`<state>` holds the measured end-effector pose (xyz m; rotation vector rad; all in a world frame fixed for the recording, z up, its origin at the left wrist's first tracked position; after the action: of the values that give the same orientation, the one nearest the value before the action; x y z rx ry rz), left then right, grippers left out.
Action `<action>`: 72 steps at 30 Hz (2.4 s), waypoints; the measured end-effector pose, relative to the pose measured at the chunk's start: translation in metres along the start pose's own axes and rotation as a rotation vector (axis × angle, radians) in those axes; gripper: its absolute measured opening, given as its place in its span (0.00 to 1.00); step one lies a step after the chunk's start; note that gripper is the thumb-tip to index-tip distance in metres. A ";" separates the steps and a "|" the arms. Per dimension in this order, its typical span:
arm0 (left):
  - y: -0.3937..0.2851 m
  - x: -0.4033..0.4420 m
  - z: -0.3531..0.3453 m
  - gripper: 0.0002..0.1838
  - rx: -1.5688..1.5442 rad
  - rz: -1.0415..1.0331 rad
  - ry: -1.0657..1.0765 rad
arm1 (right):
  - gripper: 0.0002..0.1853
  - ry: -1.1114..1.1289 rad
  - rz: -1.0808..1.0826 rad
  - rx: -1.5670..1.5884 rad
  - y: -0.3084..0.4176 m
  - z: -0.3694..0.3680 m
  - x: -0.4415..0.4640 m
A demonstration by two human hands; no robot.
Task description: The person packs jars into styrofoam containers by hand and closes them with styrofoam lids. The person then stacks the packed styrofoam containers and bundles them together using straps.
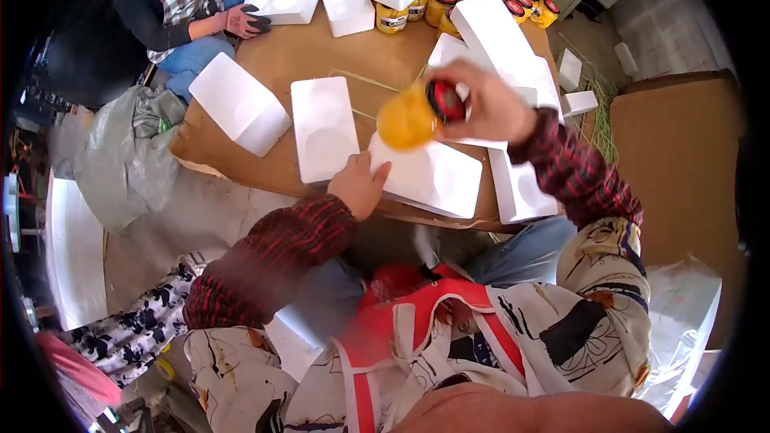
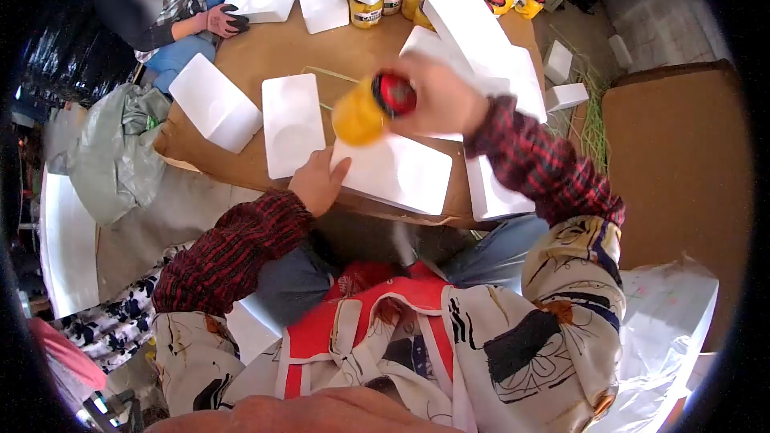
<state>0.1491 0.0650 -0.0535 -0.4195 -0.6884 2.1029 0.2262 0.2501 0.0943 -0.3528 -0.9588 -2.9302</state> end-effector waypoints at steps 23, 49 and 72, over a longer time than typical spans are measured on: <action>-0.007 0.014 -0.040 0.45 0.177 0.054 0.583 | 0.58 -0.377 -0.866 -0.287 -0.270 -0.054 0.189; -0.062 -0.005 0.121 0.16 -1.523 -0.120 -0.090 | 0.40 -0.129 -0.455 -0.007 -0.021 -0.036 -0.151; 0.076 0.067 -0.131 0.27 -0.430 0.149 0.472 | 0.29 -0.503 -0.869 1.255 -0.113 -0.119 -0.221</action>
<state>0.1306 0.1253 -0.2068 -1.1925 -0.8376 1.8745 0.4050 0.2637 -0.1145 -0.6668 -3.2985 -1.9261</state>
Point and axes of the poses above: each hand's wrist, its own x-axis towards the middle knuckle, its own z-axis out of the back of the hand, y = z × x, the point moved 6 cm from there along x, towards the middle knuckle, and after that the axes turned 2 degrees about -x, right-handed, at the moved point
